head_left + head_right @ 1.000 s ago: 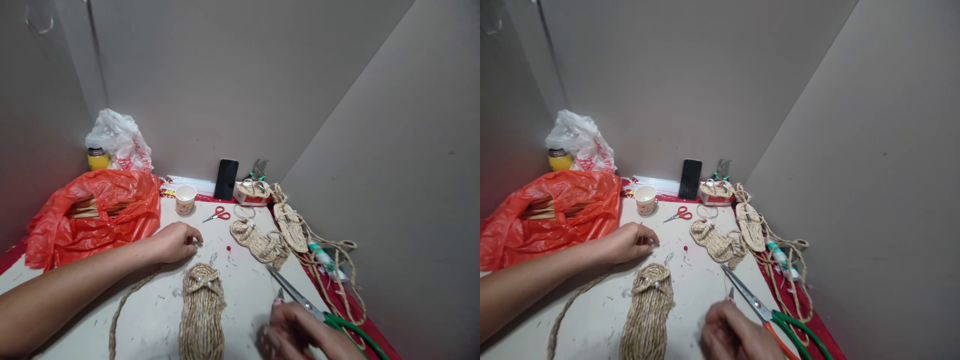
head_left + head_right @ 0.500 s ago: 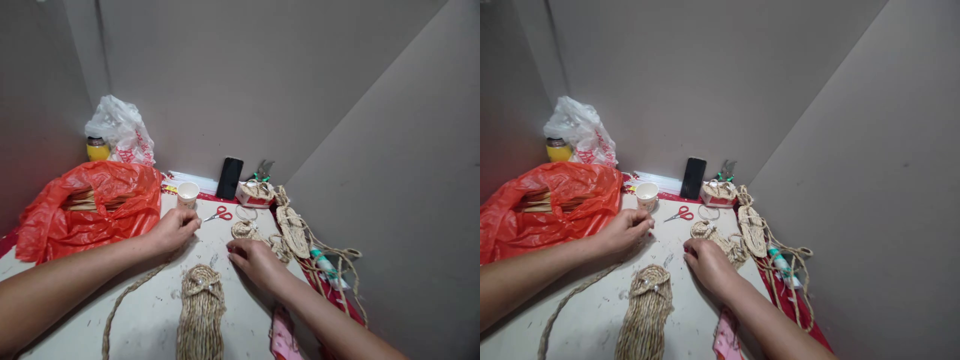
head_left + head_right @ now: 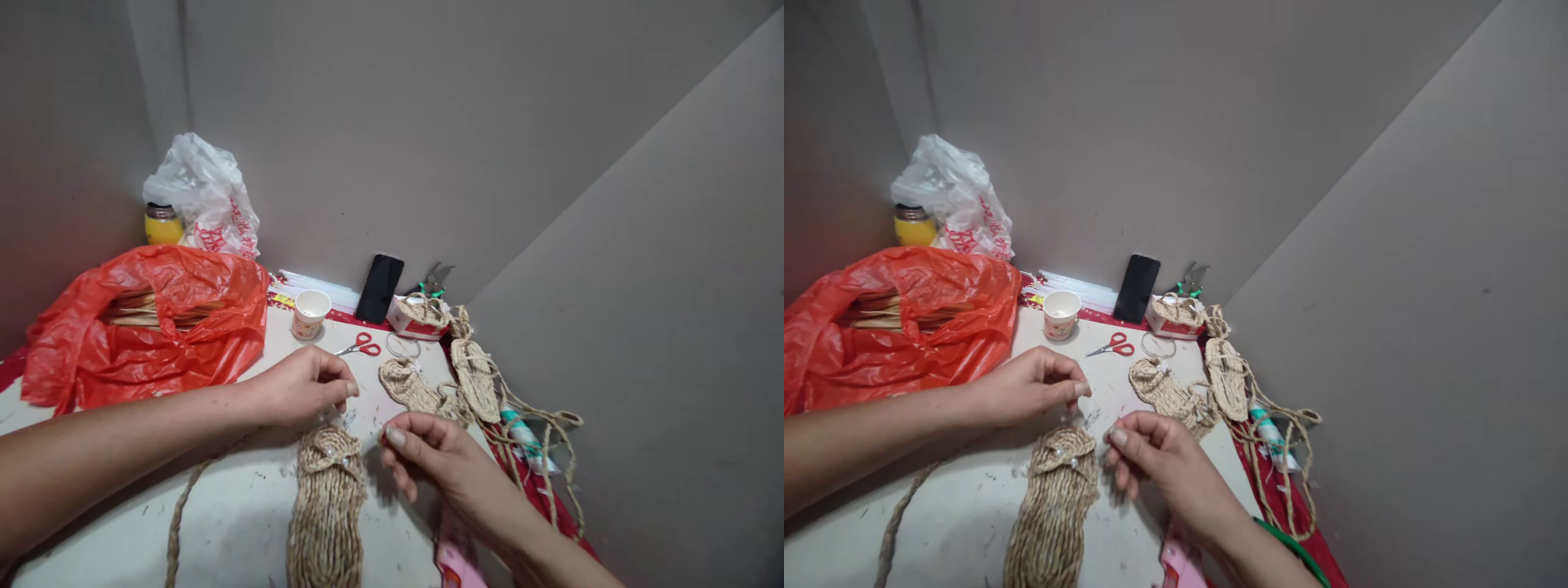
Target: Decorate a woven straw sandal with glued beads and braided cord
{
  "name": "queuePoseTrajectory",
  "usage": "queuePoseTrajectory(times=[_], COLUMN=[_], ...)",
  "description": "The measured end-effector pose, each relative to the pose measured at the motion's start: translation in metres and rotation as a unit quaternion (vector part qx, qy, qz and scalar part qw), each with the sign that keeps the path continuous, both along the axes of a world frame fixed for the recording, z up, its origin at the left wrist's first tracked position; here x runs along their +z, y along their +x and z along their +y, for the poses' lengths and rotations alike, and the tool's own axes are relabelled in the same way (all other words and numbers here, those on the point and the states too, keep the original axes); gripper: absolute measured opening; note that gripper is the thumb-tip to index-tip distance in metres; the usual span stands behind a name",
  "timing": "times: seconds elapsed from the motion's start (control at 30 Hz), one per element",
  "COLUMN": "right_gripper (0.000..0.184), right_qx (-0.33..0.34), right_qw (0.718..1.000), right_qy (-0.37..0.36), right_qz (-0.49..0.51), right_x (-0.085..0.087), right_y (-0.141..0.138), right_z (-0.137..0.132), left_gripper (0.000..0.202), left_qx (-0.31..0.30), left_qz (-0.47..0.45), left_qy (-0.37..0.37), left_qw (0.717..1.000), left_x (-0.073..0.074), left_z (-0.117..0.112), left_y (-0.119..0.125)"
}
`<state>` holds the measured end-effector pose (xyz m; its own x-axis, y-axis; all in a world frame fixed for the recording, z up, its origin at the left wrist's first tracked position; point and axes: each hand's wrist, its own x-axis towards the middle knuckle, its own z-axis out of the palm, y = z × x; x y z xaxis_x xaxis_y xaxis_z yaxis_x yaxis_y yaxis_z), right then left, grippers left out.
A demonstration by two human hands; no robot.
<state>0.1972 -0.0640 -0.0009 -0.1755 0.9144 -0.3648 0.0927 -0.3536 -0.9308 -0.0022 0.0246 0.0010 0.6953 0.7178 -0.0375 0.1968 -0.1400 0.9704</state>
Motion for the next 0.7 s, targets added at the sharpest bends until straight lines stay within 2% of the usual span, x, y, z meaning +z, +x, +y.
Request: queuePoseTrajectory(times=[0.07,0.13,0.17,0.23,0.27,0.33,0.37,0.4,0.43,0.5,0.6,0.7], right_gripper=[0.033,0.033,0.031,0.022,0.018,0.019,0.020,0.020,0.020,0.019,0.020,0.028], right_qx=[-0.011,0.000,0.012,0.058,0.089,0.153,0.182,0.201,0.212,0.211,0.160,0.083], right_qw=[0.998,0.997,0.998,0.987,0.961,0.868,0.822,0.790,0.773,0.771,0.776,0.759], right_qy=[-0.043,-0.064,-0.056,0.020,0.081,0.195,0.229,0.246,0.255,0.273,0.325,0.346], right_qz=[0.053,0.039,0.000,-0.151,-0.251,-0.431,-0.489,-0.524,-0.541,-0.535,-0.517,-0.545], right_x=[0.002,0.001,-0.001,-0.008,-0.013,-0.020,-0.022,-0.023,-0.021,-0.013,0.000,0.001], right_y=[-0.005,-0.007,-0.008,-0.008,-0.008,-0.008,-0.008,-0.009,-0.008,-0.004,0.017,0.049], right_z=[-0.009,-0.018,-0.022,-0.031,-0.034,-0.040,-0.042,-0.044,-0.045,-0.048,-0.063,-0.090], left_gripper=[0.012,0.011,0.013,0.016,0.019,0.025,0.027,0.029,0.029,0.025,0.012,0.022], left_qx=[-0.010,-0.026,-0.036,-0.054,-0.064,-0.080,-0.086,-0.091,-0.093,-0.095,-0.097,-0.089], left_qz=[-0.024,-0.029,-0.025,-0.008,0.004,0.026,0.035,0.042,0.046,0.054,0.079,0.109], left_qy=[-0.024,-0.041,-0.049,-0.066,-0.070,-0.063,-0.055,-0.047,-0.040,-0.033,-0.026,-0.029], left_qw=[0.999,0.998,0.998,0.996,0.996,0.994,0.994,0.994,0.994,0.993,0.992,0.990], left_x=[0.005,0.010,0.012,0.016,0.017,0.019,0.019,0.019,0.018,0.016,0.010,0.004], left_z=[-0.005,-0.010,-0.013,-0.017,-0.019,-0.020,-0.019,-0.018,-0.017,-0.013,-0.004,0.004], left_y=[0.000,0.001,0.001,0.001,0.001,0.000,0.000,-0.001,-0.001,-0.002,-0.003,-0.004])
